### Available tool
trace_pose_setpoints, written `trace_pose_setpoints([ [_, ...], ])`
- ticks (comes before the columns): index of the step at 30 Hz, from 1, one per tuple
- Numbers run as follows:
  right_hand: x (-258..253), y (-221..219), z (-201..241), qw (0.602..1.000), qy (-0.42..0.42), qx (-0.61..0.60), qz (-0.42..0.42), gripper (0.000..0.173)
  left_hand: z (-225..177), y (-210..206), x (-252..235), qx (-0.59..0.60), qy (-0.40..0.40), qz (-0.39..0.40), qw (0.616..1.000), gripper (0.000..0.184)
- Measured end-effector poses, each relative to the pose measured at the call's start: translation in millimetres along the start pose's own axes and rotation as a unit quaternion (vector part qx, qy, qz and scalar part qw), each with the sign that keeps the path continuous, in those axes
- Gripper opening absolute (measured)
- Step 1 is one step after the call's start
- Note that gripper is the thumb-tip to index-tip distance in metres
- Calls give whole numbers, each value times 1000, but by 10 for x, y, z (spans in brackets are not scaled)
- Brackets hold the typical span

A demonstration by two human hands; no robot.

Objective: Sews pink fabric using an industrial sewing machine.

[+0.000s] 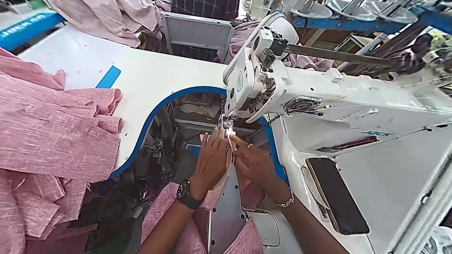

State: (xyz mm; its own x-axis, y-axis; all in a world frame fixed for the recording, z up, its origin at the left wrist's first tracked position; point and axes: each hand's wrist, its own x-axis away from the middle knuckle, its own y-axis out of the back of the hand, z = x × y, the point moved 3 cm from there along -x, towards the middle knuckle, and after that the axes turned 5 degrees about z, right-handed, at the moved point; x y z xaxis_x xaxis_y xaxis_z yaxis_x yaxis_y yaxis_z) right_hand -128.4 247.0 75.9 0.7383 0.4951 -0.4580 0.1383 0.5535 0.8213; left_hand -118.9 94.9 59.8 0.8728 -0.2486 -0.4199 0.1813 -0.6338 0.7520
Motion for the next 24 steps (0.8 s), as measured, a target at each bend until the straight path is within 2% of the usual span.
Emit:
trace_pose_setpoints([
  [1, 9, 16, 16, 1000, -4, 14, 5, 37, -5, 9, -17, -22, -11, -13, 1000, 27],
  [3, 26, 60, 66, 998, -4, 54, 21, 43, -24, -4, 4, -48, -27, -38, 998, 24],
  [6, -22, 79, 113, 995, 9, 90, 29, 30, -18, -35, 49, -3, -16, -43, 999, 29],
  [8, -72, 27, 137, 998, -35, 28, 44, 40, -33, -2, 73, 70, 12, -33, 997, 33],
  [11, -154, -134, 179, 985, -134, -84, 65, 31, -19, 18, 83, 124, 11, -50, 991, 34],
  [13, -199, -208, 233, 987, -149, -35, 46, 40, -5, 1, 53, 126, 1, -60, 990, 31],
  [15, -157, -209, 296, 990, -129, 49, 2, 38, -21, -1, 40, 136, 13, -49, 989, 29],
  [17, -105, -185, 342, 990, -111, 63, -57, 26, -22, 9, 41, 136, 16, -46, 990, 28],
  [21, -106, -199, 276, 966, -197, -140, -91, 12, -22, -38, 43, 123, 7, -61, 990, 27],
  [24, -155, -223, 198, 949, -231, -202, -76, 11, 15, -56, -7, 129, 1, -58, 990, 29],
])
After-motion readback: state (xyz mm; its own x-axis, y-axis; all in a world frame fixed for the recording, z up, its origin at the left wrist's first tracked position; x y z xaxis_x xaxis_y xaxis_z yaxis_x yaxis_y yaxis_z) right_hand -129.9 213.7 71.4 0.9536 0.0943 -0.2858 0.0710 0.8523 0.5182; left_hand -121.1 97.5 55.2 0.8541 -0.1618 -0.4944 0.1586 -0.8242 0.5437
